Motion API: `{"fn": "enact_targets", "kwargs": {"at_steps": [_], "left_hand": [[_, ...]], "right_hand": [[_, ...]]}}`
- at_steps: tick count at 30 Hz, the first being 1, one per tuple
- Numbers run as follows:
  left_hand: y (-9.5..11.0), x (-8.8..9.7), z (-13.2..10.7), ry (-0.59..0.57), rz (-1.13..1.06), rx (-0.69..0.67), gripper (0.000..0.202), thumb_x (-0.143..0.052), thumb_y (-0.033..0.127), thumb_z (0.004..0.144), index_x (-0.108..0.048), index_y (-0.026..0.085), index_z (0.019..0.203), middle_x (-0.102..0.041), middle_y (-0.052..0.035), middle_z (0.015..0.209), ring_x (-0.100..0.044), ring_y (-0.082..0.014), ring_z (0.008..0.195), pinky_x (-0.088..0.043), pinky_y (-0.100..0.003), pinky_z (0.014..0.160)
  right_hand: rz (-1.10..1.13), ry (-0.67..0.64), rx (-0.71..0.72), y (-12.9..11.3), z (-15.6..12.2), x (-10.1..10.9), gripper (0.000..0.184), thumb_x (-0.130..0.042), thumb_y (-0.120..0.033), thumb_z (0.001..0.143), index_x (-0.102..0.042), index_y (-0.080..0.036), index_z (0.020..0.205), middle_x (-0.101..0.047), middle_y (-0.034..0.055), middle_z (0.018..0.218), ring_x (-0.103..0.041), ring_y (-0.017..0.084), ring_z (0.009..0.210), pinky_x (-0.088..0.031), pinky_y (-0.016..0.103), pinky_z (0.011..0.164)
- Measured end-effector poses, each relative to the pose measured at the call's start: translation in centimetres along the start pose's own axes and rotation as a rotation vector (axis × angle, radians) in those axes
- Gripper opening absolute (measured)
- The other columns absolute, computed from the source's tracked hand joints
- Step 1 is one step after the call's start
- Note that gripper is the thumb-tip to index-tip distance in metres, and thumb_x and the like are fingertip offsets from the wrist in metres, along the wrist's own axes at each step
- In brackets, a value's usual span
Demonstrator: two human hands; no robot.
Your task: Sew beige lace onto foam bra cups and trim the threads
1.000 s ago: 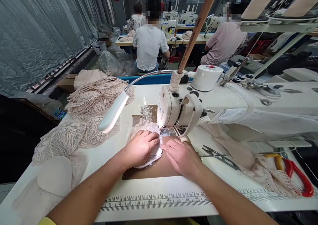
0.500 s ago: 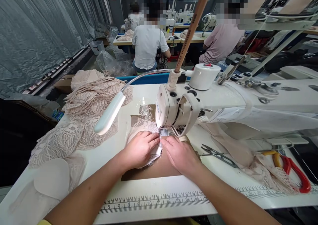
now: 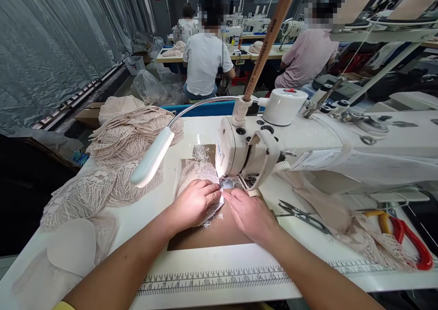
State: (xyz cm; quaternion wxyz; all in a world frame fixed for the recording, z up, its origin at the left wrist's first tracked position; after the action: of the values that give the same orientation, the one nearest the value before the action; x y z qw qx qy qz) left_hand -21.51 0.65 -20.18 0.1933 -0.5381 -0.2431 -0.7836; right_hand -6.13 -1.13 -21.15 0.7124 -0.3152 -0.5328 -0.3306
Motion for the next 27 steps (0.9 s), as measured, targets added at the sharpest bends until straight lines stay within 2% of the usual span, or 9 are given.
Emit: {"fn": "enact_targets", "kwargs": {"at_steps": [7,13,19,24,27], "left_hand": [[-0.5,0.2,0.0,-0.002,-0.036,0.021,0.032,-0.048,0.018,0.089,-0.061,0.013,0.118,-0.064,-0.0116,0.121,-0.056,-0.026,0.112,-0.049,-0.042,0.091],[-1.1,0.1,0.0,0.023,-0.017,0.057,0.033,-0.048,0.021,0.091,-0.059,0.014,0.122,-0.063,-0.0093,0.125,-0.055,-0.026,0.111,-0.048,-0.042,0.091],[-1.0,0.2,-0.3,0.003,0.037,0.097,0.033,-0.048,0.021,0.091,-0.059,0.015,0.122,-0.06,-0.0099,0.127,-0.053,-0.0277,0.111,-0.046,-0.043,0.089],[0.1,0.9,-0.4,-0.059,-0.007,0.035,0.033,-0.048,0.028,0.092,-0.059,0.018,0.121,-0.057,-0.0123,0.128,-0.052,-0.0273,0.112,-0.043,-0.043,0.091],[0.3,1.1,-0.5,-0.072,-0.041,0.003,0.031,-0.047,0.028,0.093,-0.06,0.017,0.118,-0.059,-0.0111,0.125,-0.052,-0.0256,0.11,-0.042,-0.042,0.093]], "right_hand": [[0.113,-0.042,-0.004,0.5,-0.1,0.0,0.04,-0.044,-0.009,0.086,-0.063,-0.016,0.12,-0.066,0.0072,0.092,-0.059,0.017,0.072,-0.044,0.027,0.064],[0.085,-0.056,-0.029,0.2,0.1,-0.1,0.045,-0.043,-0.009,0.086,-0.06,-0.018,0.126,-0.065,0.0058,0.087,-0.059,0.017,0.071,-0.043,0.027,0.06],[0.096,-0.057,-0.085,0.5,0.3,-0.1,0.044,-0.044,-0.01,0.086,-0.061,-0.021,0.125,-0.069,0.0047,0.097,-0.058,0.015,0.067,-0.043,0.025,0.06],[0.078,-0.012,-0.131,0.7,0.3,0.1,0.041,-0.044,-0.012,0.087,-0.061,-0.019,0.123,-0.069,0.0056,0.104,-0.059,0.015,0.067,-0.042,0.025,0.06],[0.079,-0.016,-0.091,0.4,0.3,0.3,0.039,-0.044,-0.012,0.087,-0.062,-0.02,0.121,-0.069,0.0053,0.101,-0.058,0.015,0.067,-0.041,0.026,0.06]]}}
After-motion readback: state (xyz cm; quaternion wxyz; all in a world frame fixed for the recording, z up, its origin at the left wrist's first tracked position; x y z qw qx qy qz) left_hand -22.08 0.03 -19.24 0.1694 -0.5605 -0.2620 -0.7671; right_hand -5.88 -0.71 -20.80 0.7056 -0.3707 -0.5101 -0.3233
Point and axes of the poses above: each hand's wrist, its own z-axis towards the middle knuckle, its own x-axis out of the back of the hand, y = z × x, the point moved 4 cm from there along z, towards the middle knuckle
